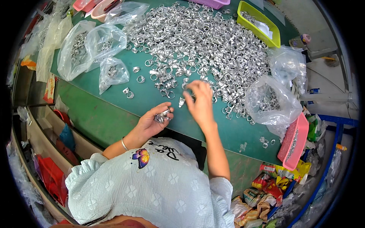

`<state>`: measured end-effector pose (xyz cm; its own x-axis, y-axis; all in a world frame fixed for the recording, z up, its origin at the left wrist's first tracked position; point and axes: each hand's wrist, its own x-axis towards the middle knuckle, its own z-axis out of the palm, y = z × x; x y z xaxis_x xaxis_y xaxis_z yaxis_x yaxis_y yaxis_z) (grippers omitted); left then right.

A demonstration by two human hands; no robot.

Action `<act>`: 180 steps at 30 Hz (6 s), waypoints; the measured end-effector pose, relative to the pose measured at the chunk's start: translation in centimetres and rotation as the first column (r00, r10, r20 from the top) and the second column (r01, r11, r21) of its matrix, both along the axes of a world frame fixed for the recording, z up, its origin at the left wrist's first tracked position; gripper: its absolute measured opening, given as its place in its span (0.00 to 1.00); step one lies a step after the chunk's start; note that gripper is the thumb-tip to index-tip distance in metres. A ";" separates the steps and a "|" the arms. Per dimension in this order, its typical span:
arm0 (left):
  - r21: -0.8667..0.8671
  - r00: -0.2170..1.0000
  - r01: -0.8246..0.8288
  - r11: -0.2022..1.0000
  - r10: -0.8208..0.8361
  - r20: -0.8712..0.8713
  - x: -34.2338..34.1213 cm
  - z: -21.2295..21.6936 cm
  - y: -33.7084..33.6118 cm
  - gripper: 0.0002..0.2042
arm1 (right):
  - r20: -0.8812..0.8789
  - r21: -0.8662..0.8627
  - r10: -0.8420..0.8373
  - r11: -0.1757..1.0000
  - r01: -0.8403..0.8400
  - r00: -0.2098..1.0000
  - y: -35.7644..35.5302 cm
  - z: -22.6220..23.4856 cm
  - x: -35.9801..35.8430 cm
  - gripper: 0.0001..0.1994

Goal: The person assembles small silver metal rings and decorative charms into keychains by hand. They pick up components from a large pile on a green table, link them together, and place the finished keychains into clear plastic bags. The person also sorts loose rings and occasionally reaches for new bags from a nearby shelf.

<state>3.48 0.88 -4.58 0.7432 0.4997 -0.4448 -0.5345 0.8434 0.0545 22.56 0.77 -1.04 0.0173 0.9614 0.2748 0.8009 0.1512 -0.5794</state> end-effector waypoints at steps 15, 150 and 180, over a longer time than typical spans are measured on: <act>0.076 1.000 0.019 0.997 -0.021 0.022 -0.6 -0.4 0.0 0.09 | 0.087 -0.122 0.242 0.965 -0.231 0.966 -0.2 -0.1 3.4 0.09; 0.474 0.952 0.093 0.876 0.061 -0.299 1.5 3.4 3.2 0.08 | -0.939 -0.188 -0.069 0.924 -0.334 0.336 -0.4 2.3 -1.1 0.08; 0.278 0.980 0.155 0.948 -0.113 -0.164 2.0 3.2 2.7 0.14 | -0.381 0.338 -0.471 0.730 0.594 0.796 0.8 8.1 18.3 0.11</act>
